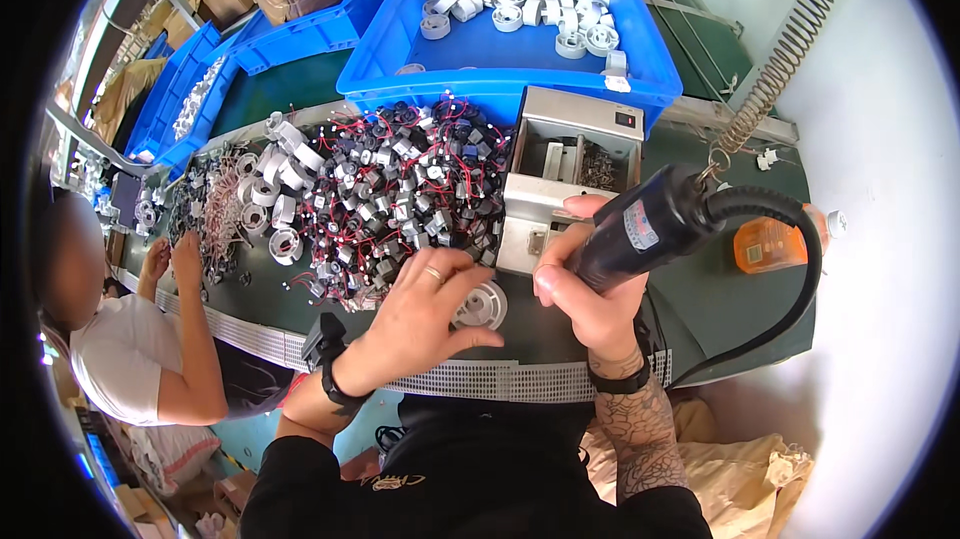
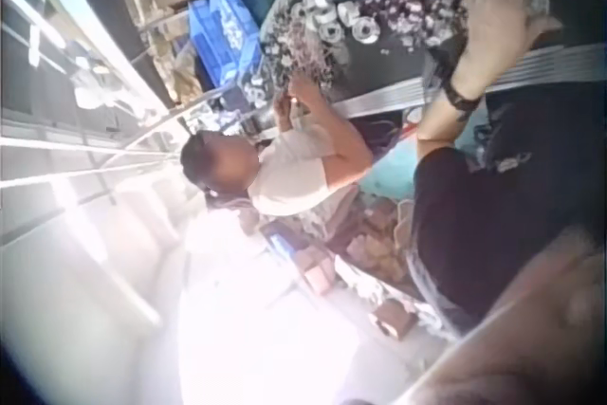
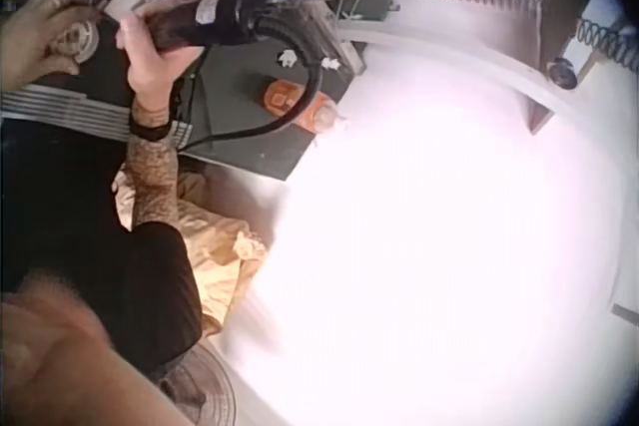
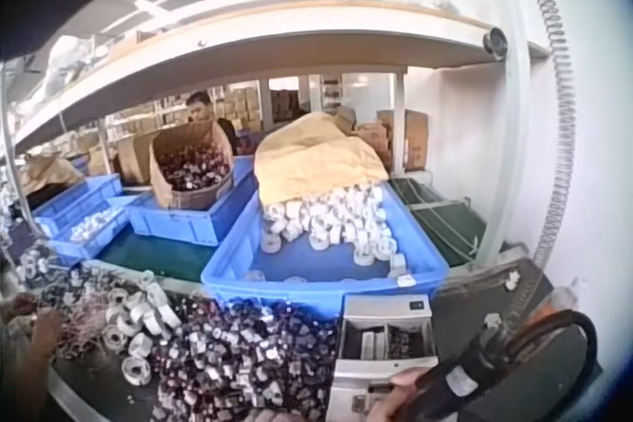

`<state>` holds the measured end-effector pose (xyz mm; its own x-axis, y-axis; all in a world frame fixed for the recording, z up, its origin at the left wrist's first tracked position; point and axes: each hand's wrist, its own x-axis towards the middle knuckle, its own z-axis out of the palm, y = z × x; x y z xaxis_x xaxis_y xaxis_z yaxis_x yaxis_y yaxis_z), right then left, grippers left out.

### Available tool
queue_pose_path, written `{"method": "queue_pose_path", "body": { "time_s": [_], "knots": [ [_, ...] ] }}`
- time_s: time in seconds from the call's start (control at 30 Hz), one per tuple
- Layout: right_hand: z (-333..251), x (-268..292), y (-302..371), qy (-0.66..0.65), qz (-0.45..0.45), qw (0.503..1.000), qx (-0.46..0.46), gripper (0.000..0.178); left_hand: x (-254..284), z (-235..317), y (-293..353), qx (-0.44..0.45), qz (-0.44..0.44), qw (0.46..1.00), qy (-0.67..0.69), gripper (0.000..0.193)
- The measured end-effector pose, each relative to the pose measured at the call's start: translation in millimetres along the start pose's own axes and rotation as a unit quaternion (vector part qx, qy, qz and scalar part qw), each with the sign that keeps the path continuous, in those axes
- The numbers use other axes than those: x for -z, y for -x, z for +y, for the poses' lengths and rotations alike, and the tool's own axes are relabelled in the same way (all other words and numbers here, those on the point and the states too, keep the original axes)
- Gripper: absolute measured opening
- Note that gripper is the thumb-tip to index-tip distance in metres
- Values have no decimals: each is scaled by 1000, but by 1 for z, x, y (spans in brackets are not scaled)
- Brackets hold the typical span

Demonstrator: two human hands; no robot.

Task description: Assembling small electronic motor components at a factory workstation.

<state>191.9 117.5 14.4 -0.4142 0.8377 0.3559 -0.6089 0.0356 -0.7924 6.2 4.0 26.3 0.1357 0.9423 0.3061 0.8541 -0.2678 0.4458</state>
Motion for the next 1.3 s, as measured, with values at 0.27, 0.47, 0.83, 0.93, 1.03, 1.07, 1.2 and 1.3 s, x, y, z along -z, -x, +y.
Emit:
{"method": "queue_pose_path", "body": {
  "time_s": [0.27,0.47,0.83,0.93,1.03,1.07,1.2,1.3],
  "knots": [
    [0,-1,0,5,1,1000,-10,62,12,-10,-8,-32,-112,984,137,67],
    [0,3,1,10,11,1000,0,61,16,9,2,-5,-105,994,-19,71],
    [-3,3,1,9,3,1000,-13,61,33,5,-10,-22,-163,986,-34,66],
    [-4,3,1,8,2,1000,-1,60,44,-5,-30,11,-72,997,-37,45],
    [-4,3,3,3,7,1000,-14,59,40,-35,-81,24,119,988,-95,18],
    [-3,3,2,5,6,1000,-12,59,32,-48,-98,51,138,980,-131,16],
    [-1,3,1,13,-2,1000,-5,59,9,-79,-131,19,97,946,-308,9],
    [0,4,0,10,-4,1000,5,58,11,-83,-137,72,36,951,-299,9]
  ]
}}
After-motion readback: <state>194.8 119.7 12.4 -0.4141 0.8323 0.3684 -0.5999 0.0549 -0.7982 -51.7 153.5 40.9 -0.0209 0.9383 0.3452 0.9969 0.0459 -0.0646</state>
